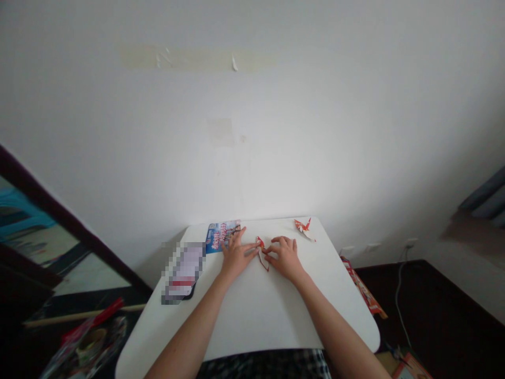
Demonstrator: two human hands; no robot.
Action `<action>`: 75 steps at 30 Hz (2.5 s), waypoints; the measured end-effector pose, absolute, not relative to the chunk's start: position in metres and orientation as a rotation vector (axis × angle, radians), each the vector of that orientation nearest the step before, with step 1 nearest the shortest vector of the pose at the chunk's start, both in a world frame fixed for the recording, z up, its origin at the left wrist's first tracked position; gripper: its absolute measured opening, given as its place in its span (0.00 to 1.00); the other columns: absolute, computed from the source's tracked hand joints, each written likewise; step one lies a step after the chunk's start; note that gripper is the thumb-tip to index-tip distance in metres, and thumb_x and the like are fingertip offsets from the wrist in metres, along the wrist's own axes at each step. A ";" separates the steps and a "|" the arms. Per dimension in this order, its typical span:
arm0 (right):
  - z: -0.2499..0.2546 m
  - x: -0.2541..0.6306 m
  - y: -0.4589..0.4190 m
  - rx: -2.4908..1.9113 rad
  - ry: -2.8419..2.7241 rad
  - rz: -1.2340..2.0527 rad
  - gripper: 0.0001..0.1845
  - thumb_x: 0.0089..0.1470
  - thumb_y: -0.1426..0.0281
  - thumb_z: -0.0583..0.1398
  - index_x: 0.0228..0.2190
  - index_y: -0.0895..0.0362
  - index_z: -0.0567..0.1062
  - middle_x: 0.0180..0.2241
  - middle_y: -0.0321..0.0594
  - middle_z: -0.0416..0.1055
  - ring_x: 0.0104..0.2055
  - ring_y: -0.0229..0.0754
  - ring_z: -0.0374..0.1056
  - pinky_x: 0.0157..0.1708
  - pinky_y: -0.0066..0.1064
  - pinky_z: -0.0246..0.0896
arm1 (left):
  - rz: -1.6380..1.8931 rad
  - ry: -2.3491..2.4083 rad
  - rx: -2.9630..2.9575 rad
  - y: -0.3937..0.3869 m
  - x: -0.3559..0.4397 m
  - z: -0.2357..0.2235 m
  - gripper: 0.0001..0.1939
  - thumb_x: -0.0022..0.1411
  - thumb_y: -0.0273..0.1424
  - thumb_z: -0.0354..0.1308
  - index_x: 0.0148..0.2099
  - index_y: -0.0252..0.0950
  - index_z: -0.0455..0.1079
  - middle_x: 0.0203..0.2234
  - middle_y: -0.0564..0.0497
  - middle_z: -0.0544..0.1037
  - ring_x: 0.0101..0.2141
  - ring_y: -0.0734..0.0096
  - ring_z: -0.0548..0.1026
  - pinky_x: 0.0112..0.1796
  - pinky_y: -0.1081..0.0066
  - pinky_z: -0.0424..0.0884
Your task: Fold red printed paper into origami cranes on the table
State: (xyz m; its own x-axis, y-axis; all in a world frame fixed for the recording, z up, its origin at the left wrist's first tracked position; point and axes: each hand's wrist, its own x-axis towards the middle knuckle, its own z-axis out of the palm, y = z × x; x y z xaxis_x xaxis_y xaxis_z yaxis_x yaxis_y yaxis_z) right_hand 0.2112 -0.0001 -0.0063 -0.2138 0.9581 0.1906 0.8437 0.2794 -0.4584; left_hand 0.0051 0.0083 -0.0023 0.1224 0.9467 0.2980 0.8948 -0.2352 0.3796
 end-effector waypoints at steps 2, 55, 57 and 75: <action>-0.007 0.211 0.000 -1.603 -2.134 0.359 0.10 0.58 0.59 0.65 0.42 0.39 0.82 0.58 0.40 0.68 0.65 0.55 0.55 0.66 0.69 0.33 | 0.719 1.888 2.245 0.009 0.006 -0.001 0.13 0.65 0.48 0.59 0.50 0.61 0.80 0.72 0.58 0.55 0.70 0.43 0.53 0.65 0.28 0.40; 0.000 0.216 -0.002 -1.551 -2.272 0.336 0.24 0.54 0.55 0.67 0.53 0.36 0.76 0.61 0.42 0.64 0.67 0.56 0.53 0.66 0.68 0.33 | 0.340 1.828 2.316 -0.002 -0.007 0.010 0.30 0.52 0.60 0.62 0.56 0.61 0.74 0.73 0.53 0.52 0.71 0.31 0.41 0.59 0.21 0.32; 0.000 0.218 -0.002 -1.531 -2.286 0.339 0.26 0.52 0.53 0.68 0.54 0.36 0.76 0.61 0.42 0.64 0.67 0.57 0.53 0.67 0.67 0.32 | 0.314 1.811 2.310 -0.003 -0.008 0.011 0.32 0.52 0.61 0.61 0.58 0.61 0.72 0.73 0.51 0.53 0.71 0.31 0.41 0.58 0.20 0.29; 0.001 0.219 -0.003 -1.520 -2.341 0.338 0.42 0.40 0.42 0.70 0.56 0.39 0.73 0.63 0.44 0.62 0.68 0.60 0.51 0.66 0.70 0.30 | 0.212 1.763 2.326 -0.002 -0.011 0.015 0.36 0.51 0.63 0.60 0.61 0.63 0.69 0.73 0.49 0.52 0.72 0.33 0.40 0.58 0.19 0.32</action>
